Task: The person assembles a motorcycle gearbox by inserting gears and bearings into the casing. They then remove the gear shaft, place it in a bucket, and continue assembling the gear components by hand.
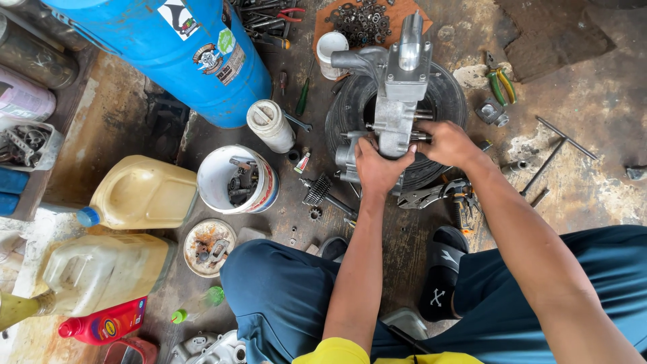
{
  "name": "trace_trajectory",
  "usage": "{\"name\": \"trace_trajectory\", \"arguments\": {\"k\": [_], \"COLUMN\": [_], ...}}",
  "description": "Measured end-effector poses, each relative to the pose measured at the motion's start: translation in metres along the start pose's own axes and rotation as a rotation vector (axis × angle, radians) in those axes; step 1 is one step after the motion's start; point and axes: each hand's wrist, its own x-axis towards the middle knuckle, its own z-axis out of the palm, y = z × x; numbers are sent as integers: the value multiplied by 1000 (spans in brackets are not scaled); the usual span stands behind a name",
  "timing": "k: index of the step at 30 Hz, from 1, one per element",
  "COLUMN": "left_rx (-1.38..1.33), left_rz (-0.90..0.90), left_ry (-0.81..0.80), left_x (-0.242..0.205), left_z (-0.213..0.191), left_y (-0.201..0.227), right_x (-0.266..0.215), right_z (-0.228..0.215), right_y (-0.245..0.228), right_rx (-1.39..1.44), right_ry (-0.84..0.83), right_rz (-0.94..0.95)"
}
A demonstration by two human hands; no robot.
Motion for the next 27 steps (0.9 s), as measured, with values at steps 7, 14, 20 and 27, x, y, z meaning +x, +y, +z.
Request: {"name": "trace_trajectory", "arguments": {"k": [7, 14, 20, 27], "left_rx": [12, 40, 59, 39], "left_rz": [22, -27, -61, -39], "left_ry": [-8, -37, -41, -36], "left_x": [1, 1, 1, 1], "left_z": [0, -1, -1, -4], "left_y": [-1, 2, 1, 8], "right_x": [1, 5, -1, -2], "right_z": [-1, 16, 18, 16], "right_y": [-17, 11, 3, -1], "right_rx": [-260, -175, -226, -189], "right_ry": [-37, 41, 86, 82], "right_rz": [25, -65, -97, -71]}}
